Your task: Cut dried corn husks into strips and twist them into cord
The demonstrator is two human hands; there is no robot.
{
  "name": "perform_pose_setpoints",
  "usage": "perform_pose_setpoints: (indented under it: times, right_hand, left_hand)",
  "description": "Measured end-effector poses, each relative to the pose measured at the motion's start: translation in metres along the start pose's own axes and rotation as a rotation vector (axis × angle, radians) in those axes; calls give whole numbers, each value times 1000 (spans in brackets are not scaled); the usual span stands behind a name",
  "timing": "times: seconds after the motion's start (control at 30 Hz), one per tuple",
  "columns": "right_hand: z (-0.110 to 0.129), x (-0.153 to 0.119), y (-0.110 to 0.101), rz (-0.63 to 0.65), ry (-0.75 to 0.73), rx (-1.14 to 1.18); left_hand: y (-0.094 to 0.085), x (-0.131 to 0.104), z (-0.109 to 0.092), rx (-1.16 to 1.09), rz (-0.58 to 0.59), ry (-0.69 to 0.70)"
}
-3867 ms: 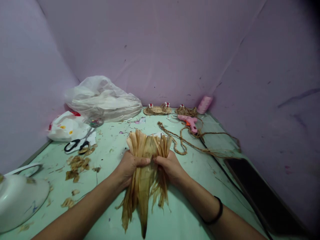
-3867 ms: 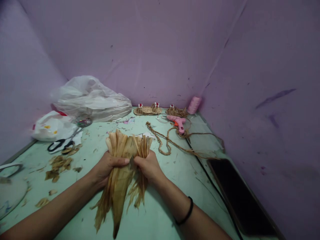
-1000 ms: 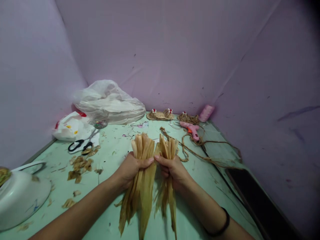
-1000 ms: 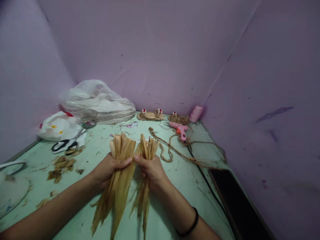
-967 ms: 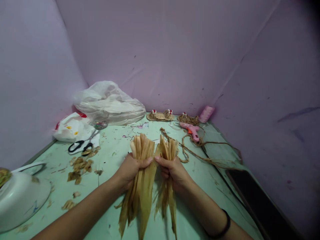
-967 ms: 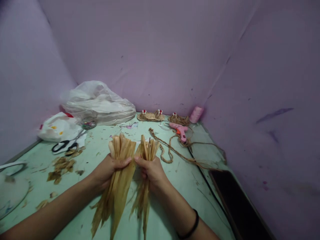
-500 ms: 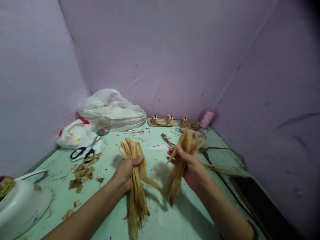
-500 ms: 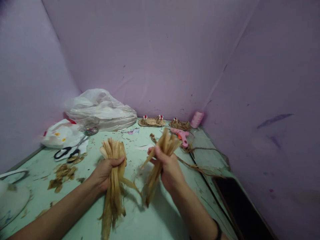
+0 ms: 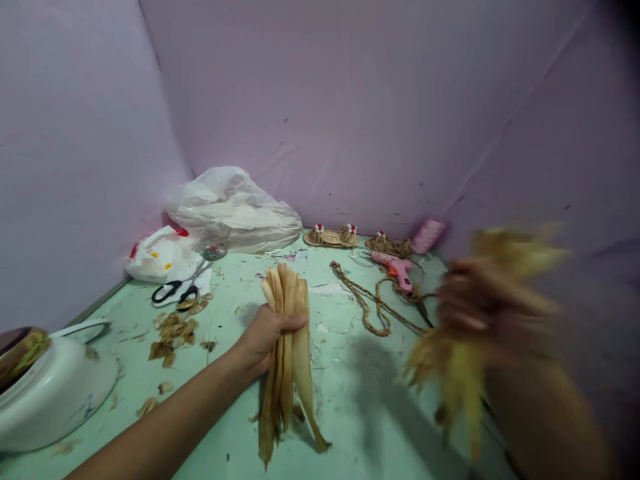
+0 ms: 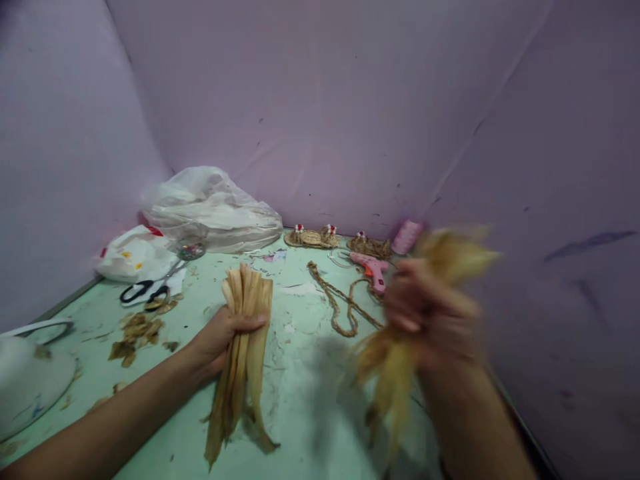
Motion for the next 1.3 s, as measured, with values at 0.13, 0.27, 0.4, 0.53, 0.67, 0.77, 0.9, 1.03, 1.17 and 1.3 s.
perform_pose_setpoints:
  times: [0.13,0.27,0.4,0.53,0.67,0.77,0.9,1.03,1.17,1.3]
  right_hand:
    - [-106,-5,60,200,407,-26]
    - [-162,-21,84,293,558,-71]
    - [-162,-22,76,235,526,-92]
    - [-151,-19,76,259,450,-198]
    - [-148,-22,79,273,426,-263]
    - [-147,-23,78,246,399,-336]
    - [-145,-23,78,224,362,-397]
    - [-144,-24,78,196,320,-380]
    - [-145,-24,78,181,276,-299]
    - [-137,-11,68,128,353,-132]
  left_hand:
    - [14,-7,-4,64,125,64]
    - [28,-14,-3,37,214,86]
    - [34,-15,2,-9,245,60]
    - [31,-15,3,-30,207,19]
    - [33,-16,3,-40,212,-9]
    - [35,-16,5,-33,226,-5]
    - [23,-13,10,10,121,7]
    - [22,-14,16,-13,102,5]
    - [28,-16,16,-65,116,-15]
    - [25,-12,10,-90,138,-45]
Point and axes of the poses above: each hand's wrist, its own x-axis towards the middle knuckle, its own y-axis out of the palm, z = x × y, the point moved 10 cm from there along x, towards the middle knuckle, and after that the axes turned 11 degrees about y, right-handed, at the moved point
